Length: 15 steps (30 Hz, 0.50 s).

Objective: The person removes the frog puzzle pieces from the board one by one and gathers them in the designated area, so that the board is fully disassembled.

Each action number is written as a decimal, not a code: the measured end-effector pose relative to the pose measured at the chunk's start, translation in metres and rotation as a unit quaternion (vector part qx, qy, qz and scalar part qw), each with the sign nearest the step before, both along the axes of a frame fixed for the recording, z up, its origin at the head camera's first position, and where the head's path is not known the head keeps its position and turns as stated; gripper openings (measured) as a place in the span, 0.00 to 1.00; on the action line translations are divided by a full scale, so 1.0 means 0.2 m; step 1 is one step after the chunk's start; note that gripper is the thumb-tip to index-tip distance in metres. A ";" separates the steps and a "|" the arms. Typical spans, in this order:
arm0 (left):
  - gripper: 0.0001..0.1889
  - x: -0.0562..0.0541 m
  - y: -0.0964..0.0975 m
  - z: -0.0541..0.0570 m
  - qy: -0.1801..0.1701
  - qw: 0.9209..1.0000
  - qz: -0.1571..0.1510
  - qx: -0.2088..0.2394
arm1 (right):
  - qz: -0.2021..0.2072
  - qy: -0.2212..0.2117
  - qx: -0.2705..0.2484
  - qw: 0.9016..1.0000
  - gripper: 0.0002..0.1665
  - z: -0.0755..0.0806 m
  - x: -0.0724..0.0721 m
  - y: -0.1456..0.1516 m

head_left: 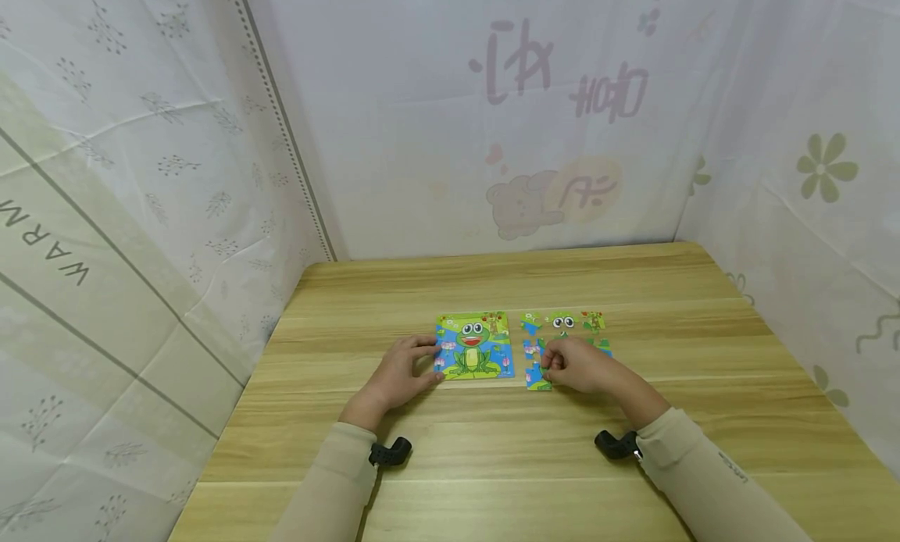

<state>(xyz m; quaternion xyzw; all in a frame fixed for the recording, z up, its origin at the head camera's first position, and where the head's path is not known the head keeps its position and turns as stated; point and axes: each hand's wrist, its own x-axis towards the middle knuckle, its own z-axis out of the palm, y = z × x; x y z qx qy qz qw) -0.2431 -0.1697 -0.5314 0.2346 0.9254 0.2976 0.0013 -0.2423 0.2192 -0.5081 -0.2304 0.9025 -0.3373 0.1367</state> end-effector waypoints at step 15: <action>0.29 0.00 0.00 0.00 -0.001 1.000 0.001 0.005 | 0.001 -0.001 -0.001 1.000 0.05 -0.01 0.00 0.00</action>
